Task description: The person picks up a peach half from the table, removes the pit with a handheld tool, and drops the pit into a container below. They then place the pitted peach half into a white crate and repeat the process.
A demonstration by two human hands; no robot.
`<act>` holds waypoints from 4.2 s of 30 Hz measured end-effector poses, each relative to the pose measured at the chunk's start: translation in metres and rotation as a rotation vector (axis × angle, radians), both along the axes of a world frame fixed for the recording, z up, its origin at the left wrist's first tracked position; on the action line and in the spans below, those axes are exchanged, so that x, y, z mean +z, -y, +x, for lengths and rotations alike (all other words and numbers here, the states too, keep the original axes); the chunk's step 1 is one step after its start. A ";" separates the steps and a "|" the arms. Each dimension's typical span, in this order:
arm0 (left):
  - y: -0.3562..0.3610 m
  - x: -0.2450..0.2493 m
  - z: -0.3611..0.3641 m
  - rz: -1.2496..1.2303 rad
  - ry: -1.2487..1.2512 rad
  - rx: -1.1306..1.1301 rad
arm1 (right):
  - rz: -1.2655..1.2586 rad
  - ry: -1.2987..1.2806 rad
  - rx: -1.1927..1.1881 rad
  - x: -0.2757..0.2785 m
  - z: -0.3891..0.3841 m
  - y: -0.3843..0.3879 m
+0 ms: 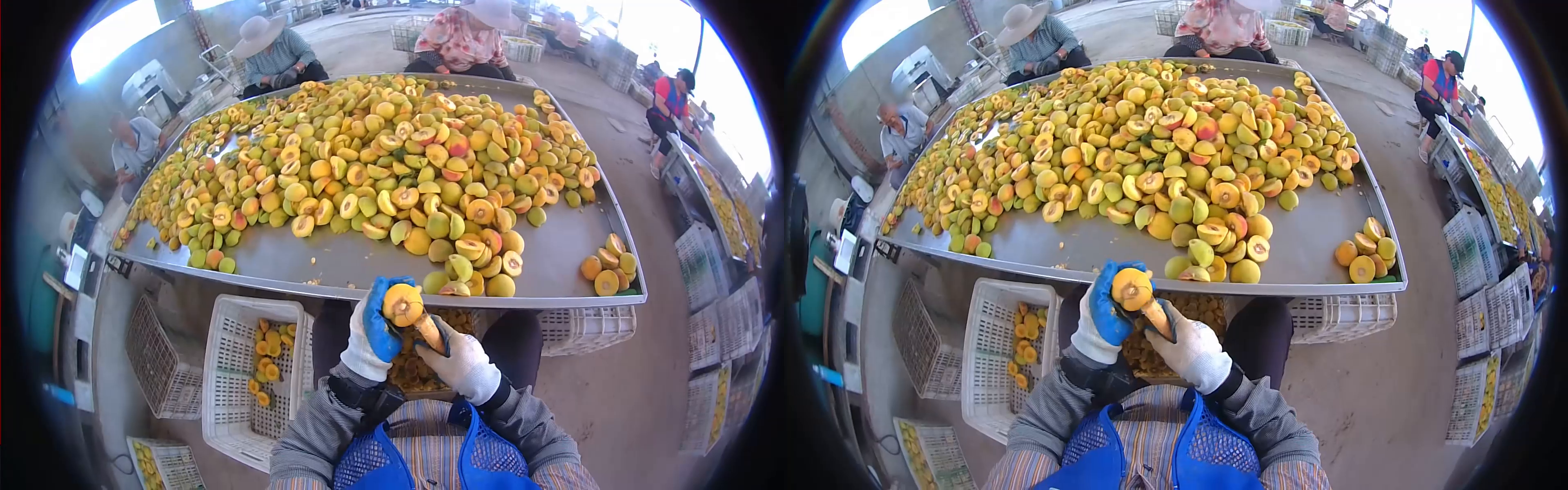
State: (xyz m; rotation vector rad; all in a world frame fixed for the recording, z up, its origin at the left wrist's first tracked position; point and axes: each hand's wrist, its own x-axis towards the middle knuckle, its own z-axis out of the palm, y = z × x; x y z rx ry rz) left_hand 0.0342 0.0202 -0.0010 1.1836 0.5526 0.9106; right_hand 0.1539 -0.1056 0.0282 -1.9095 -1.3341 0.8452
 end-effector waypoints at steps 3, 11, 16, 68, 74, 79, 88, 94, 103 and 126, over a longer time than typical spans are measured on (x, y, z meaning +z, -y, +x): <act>0.009 -0.005 -0.002 0.360 -0.195 0.049 | -0.002 0.023 -0.018 -0.008 -0.002 0.001; 0.020 0.000 0.004 -0.167 0.163 -0.008 | -0.043 -0.010 0.026 -0.001 0.001 0.002; 0.029 0.000 0.005 0.219 -0.138 0.070 | -0.063 0.022 0.003 -0.021 0.002 0.003; 0.041 -0.016 0.012 -0.230 0.046 0.161 | -0.123 0.027 -0.022 -0.037 -0.005 0.003; 0.043 0.000 0.012 -0.411 0.015 0.122 | -0.137 -0.166 0.027 -0.038 -0.009 0.011; 0.051 0.010 0.016 -0.374 -0.045 0.105 | -0.288 -0.429 0.022 -0.031 -0.015 0.027; 0.042 0.007 0.011 -0.057 0.046 -0.471 | -0.373 -0.509 0.211 -0.041 0.005 0.045; 0.040 0.022 0.015 0.042 -0.268 -0.618 | 0.023 -0.625 0.512 -0.074 0.025 0.032; -0.021 -0.026 -0.099 -0.386 0.058 0.397 | -0.373 -0.075 0.442 -0.065 0.015 0.005; -0.078 -0.003 0.131 1.701 -1.066 -0.761 | -0.476 -0.085 0.367 -0.110 0.035 0.002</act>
